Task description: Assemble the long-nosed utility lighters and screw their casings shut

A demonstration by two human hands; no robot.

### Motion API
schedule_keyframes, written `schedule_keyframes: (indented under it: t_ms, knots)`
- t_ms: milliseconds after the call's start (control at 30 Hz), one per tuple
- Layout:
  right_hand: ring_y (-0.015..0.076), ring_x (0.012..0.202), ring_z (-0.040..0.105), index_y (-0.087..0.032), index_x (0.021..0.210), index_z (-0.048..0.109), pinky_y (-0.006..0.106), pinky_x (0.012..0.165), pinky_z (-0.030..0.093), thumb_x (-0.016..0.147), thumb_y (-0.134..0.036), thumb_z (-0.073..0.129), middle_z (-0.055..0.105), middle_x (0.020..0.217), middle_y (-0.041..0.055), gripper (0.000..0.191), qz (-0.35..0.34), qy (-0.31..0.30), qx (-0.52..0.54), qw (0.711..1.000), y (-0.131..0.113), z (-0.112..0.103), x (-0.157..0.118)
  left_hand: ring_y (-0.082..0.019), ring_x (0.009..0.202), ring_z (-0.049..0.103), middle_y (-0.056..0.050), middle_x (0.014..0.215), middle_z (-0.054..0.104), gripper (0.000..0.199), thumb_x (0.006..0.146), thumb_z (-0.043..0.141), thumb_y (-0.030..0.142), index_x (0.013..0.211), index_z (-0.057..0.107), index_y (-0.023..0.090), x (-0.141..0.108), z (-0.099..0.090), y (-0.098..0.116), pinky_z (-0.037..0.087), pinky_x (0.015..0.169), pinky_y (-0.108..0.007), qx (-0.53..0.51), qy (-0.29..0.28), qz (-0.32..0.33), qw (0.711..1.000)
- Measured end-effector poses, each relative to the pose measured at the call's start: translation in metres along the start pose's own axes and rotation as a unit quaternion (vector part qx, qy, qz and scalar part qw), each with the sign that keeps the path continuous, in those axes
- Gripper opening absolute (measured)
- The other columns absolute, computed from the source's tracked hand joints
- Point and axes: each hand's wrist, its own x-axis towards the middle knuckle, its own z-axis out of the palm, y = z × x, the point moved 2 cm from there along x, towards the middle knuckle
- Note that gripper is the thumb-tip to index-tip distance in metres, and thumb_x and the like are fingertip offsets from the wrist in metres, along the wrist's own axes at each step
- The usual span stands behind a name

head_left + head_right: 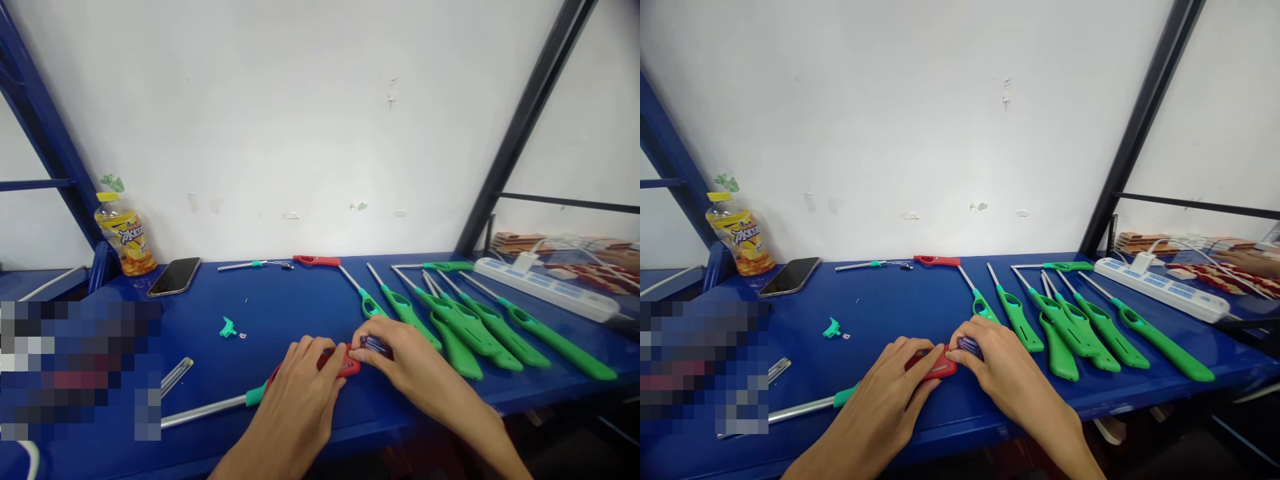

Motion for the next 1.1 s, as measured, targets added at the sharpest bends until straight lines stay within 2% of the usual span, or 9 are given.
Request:
schedule_keyframes:
  t_ms: [167, 300, 433, 533, 633, 800, 1100]
  knots:
    - [0.0210, 0.090, 0.067, -0.026, 0.092, 0.065, 0.032, 0.081, 0.046, 0.107, -0.029, 0.063, 0.072, 0.093, -0.0013, 0.015, -0.007, 0.019, 0.004, 1.000, -0.004, -0.006, -0.001, -0.031, 0.110, 0.066, -0.011, 0.129, 0.067, 0.039, 0.103, 0.052, 0.009, 0.140, 0.060, 0.022, 0.001, -0.002, 0.000, 0.056, 0.103, -0.061, 0.007, 0.000, 0.004, 1.000]
    - [0.0208, 0.091, 0.068, -0.026, 0.094, 0.067, 0.032, 0.083, 0.047, 0.106, -0.027, 0.064, 0.072, 0.097, -0.0007, 0.013, -0.001, 0.033, 0.017, 0.999, -0.006, -0.011, -0.003, -0.032, 0.111, 0.066, -0.012, 0.129, 0.067, 0.039, 0.103, 0.052, 0.009, 0.139, 0.061, 0.020, 0.002, -0.002, 0.000, 0.055, 0.103, -0.063, 0.006, 0.002, 0.005, 1.000]
    - [0.0216, 0.094, 0.068, -0.027, 0.095, 0.070, 0.032, 0.085, 0.048, 0.105, -0.027, 0.067, 0.072, 0.098, -0.0010, 0.010, -0.008, 0.007, 0.003, 1.000, -0.003, -0.004, -0.002, -0.031, 0.109, 0.066, -0.011, 0.128, 0.067, 0.038, 0.104, 0.050, 0.009, 0.138, 0.061, 0.021, 0.002, -0.002, 0.000, 0.057, 0.100, -0.062, 0.001, -0.001, 0.002, 1.000]
    - [0.0208, 0.089, 0.068, -0.025, 0.093, 0.067, 0.032, 0.081, 0.047, 0.107, -0.023, 0.062, 0.071, 0.095, 0.0000, 0.015, -0.014, 0.015, -0.025, 0.999, -0.003, 0.002, -0.001, -0.031, 0.109, 0.066, -0.011, 0.128, 0.067, 0.038, 0.104, 0.050, 0.011, 0.139, 0.061, 0.022, 0.001, -0.002, 0.000, 0.057, 0.100, -0.061, 0.002, 0.001, 0.002, 1.000]
    - [0.0205, 0.086, 0.068, -0.025, 0.093, 0.066, 0.032, 0.080, 0.047, 0.107, -0.021, 0.060, 0.071, 0.096, 0.0008, 0.016, -0.019, 0.021, -0.033, 0.999, -0.004, 0.002, -0.001, -0.031, 0.110, 0.066, -0.011, 0.128, 0.067, 0.037, 0.105, 0.050, 0.011, 0.138, 0.062, 0.021, 0.001, -0.002, 0.000, 0.057, 0.100, -0.060, 0.002, -0.001, 0.002, 1.000]
    - [0.0214, 0.094, 0.069, -0.027, 0.101, 0.070, 0.033, 0.084, 0.047, 0.105, -0.022, 0.066, 0.072, 0.102, 0.0001, 0.008, -0.018, 0.009, -0.019, 1.000, -0.003, 0.000, -0.001, -0.031, 0.109, 0.065, -0.011, 0.128, 0.067, 0.037, 0.105, 0.048, 0.011, 0.138, 0.062, 0.021, 0.001, -0.003, 0.001, 0.057, 0.098, -0.058, 0.001, -0.007, 0.000, 1.000]
    - [0.0199, 0.089, 0.068, -0.026, 0.098, 0.065, 0.033, 0.080, 0.044, 0.108, -0.019, 0.060, 0.070, 0.099, -0.0019, 0.012, -0.019, 0.014, -0.041, 0.999, -0.003, 0.003, -0.002, -0.032, 0.109, 0.066, -0.012, 0.127, 0.067, 0.037, 0.104, 0.050, 0.010, 0.138, 0.062, 0.020, 0.002, -0.002, 0.000, 0.058, 0.098, -0.059, 0.016, 0.010, 0.009, 1.000]
